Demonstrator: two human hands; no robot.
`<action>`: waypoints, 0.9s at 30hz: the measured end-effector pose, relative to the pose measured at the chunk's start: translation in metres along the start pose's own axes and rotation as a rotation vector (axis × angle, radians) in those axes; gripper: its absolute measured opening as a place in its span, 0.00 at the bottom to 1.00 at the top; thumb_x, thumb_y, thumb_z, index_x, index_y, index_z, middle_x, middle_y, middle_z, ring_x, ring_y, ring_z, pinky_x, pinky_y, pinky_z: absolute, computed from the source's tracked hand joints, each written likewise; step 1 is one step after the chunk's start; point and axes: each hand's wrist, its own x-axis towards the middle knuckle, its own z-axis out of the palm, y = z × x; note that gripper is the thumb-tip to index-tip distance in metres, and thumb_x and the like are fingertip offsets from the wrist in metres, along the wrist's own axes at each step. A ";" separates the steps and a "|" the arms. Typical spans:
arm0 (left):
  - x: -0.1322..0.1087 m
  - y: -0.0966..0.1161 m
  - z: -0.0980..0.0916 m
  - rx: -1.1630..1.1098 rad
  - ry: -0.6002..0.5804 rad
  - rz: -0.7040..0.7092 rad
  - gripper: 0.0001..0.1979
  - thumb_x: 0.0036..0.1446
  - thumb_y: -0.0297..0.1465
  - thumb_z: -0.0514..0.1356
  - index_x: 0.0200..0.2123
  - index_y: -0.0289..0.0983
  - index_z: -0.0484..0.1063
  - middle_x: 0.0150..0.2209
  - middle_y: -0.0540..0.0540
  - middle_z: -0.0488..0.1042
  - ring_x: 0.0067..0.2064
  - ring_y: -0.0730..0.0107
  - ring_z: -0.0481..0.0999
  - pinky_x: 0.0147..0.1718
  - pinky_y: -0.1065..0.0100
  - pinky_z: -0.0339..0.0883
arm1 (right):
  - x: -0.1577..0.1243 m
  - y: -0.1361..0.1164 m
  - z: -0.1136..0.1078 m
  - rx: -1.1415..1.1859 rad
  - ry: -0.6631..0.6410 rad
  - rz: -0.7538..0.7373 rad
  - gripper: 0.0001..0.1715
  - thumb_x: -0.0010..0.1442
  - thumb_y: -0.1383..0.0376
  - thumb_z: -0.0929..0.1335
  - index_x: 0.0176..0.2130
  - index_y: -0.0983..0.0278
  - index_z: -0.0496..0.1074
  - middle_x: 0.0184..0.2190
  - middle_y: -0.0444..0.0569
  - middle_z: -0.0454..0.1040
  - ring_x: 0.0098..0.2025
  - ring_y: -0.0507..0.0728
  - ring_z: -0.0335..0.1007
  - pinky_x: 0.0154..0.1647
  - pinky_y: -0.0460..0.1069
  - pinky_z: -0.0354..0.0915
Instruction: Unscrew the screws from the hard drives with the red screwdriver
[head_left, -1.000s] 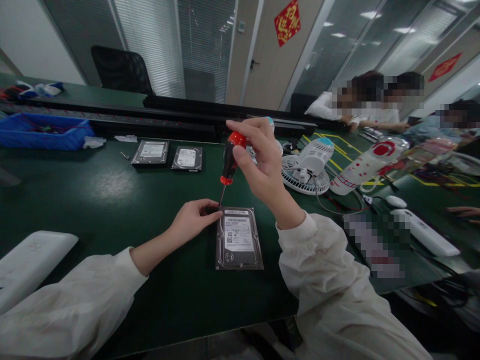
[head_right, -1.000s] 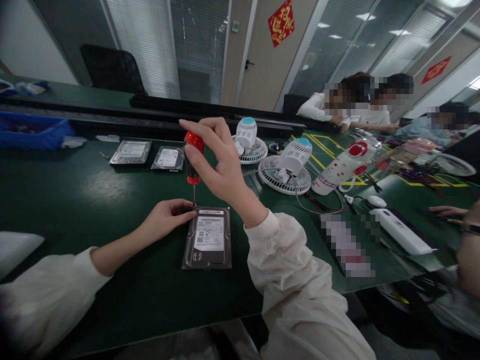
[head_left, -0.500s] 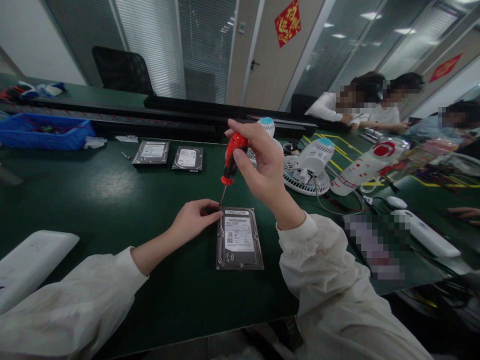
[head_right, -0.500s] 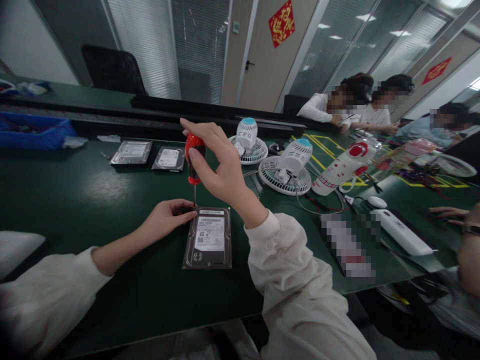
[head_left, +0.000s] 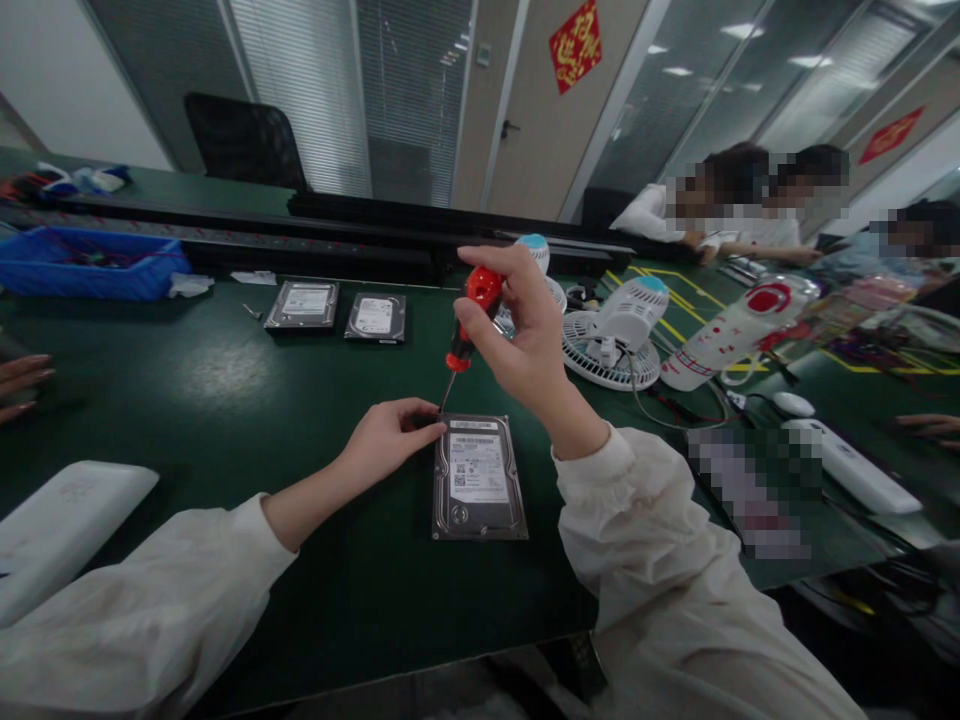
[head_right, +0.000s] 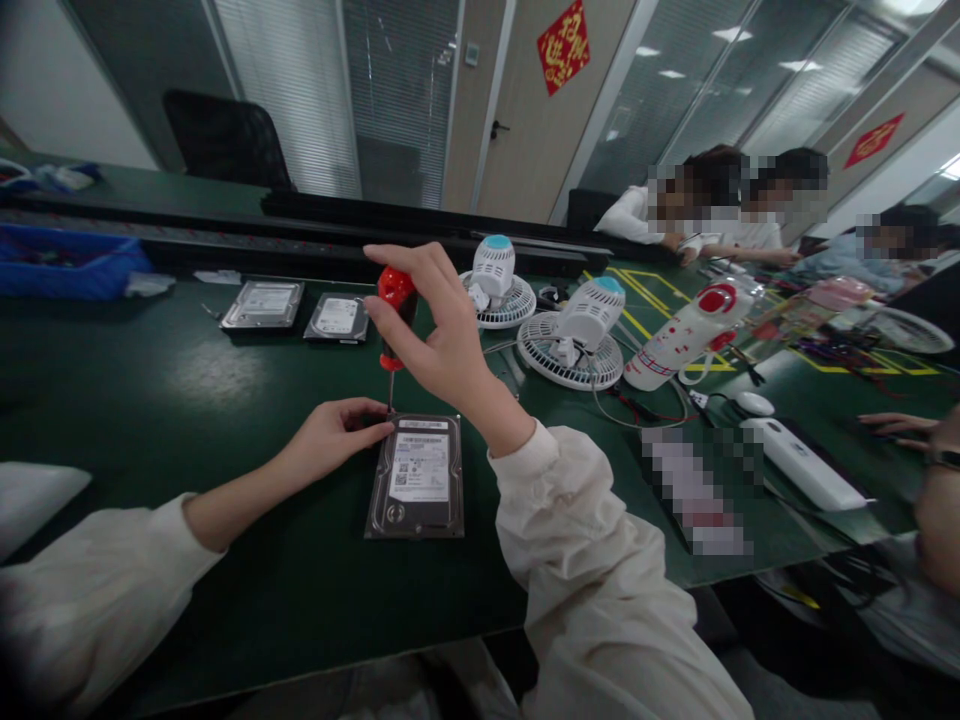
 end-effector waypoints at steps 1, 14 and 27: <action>0.000 0.000 0.000 -0.001 0.000 0.001 0.24 0.58 0.49 0.66 0.52 0.40 0.81 0.45 0.43 0.84 0.39 0.58 0.81 0.38 0.58 0.73 | 0.000 0.000 0.000 -0.006 0.008 -0.005 0.18 0.70 0.55 0.66 0.55 0.60 0.73 0.46 0.50 0.76 0.48 0.58 0.74 0.52 0.58 0.74; -0.001 0.001 -0.001 0.004 0.002 0.007 0.23 0.59 0.49 0.66 0.51 0.41 0.81 0.44 0.43 0.84 0.39 0.58 0.81 0.38 0.59 0.72 | 0.002 0.001 -0.004 -0.088 0.011 -0.066 0.22 0.72 0.53 0.64 0.59 0.58 0.74 0.43 0.49 0.76 0.48 0.58 0.73 0.56 0.61 0.73; -0.001 0.003 -0.001 0.001 -0.007 -0.004 0.24 0.59 0.49 0.65 0.51 0.40 0.81 0.46 0.43 0.84 0.41 0.58 0.81 0.40 0.58 0.73 | 0.001 0.000 -0.005 -0.098 -0.044 -0.012 0.26 0.73 0.51 0.59 0.61 0.56 0.72 0.54 0.52 0.74 0.58 0.61 0.71 0.63 0.63 0.69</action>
